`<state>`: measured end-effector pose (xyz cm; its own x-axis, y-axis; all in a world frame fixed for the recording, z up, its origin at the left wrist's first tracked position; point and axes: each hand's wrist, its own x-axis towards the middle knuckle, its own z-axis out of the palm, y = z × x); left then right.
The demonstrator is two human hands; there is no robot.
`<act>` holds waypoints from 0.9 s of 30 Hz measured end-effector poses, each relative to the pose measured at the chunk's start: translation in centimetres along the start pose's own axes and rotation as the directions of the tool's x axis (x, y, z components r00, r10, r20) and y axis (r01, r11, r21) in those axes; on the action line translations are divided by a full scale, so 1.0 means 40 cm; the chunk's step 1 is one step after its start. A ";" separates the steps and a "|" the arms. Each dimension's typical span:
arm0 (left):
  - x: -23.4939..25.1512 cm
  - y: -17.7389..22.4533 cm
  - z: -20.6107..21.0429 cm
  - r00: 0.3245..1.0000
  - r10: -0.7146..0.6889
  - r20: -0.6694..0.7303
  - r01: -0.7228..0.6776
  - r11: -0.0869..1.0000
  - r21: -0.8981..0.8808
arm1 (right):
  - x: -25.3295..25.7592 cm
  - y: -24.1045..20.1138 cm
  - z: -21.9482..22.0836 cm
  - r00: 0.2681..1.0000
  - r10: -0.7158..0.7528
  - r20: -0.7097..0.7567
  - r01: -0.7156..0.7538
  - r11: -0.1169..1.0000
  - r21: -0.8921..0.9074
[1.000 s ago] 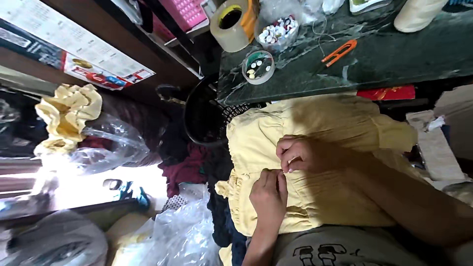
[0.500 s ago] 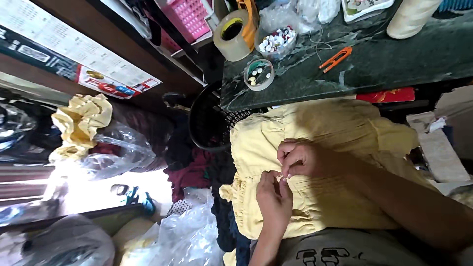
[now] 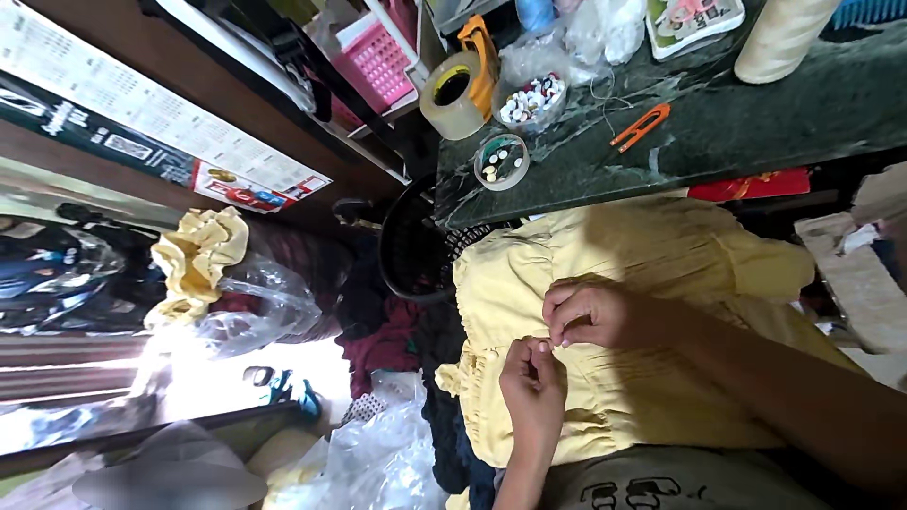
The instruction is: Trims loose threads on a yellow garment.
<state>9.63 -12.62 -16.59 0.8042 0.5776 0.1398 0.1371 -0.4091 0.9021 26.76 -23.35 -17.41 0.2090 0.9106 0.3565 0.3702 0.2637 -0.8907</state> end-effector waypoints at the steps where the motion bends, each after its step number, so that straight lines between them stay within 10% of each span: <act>1: -0.002 -0.003 -0.003 0.999 0.021 0.029 -0.022 0.999 0.044 | 0.000 0.001 -0.002 1.000 0.018 -0.002 -0.018 1.000 0.001; 11: -0.010 -0.033 0.017 0.994 0.106 0.021 -0.106 0.930 0.351 | -0.001 0.026 0.002 0.998 0.040 -0.052 -0.040 0.999 -0.002; 27: -0.015 -0.033 0.024 0.997 0.072 -0.027 -0.061 0.954 0.293 | 0.006 0.008 -0.003 0.997 0.010 0.078 0.003 0.985 -0.172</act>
<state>9.52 -13.11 -18.24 0.7960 0.5656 0.2154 0.2510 -0.6323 0.7329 27.05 -23.10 -17.57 0.1416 0.9353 0.3243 0.5210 0.2081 -0.8278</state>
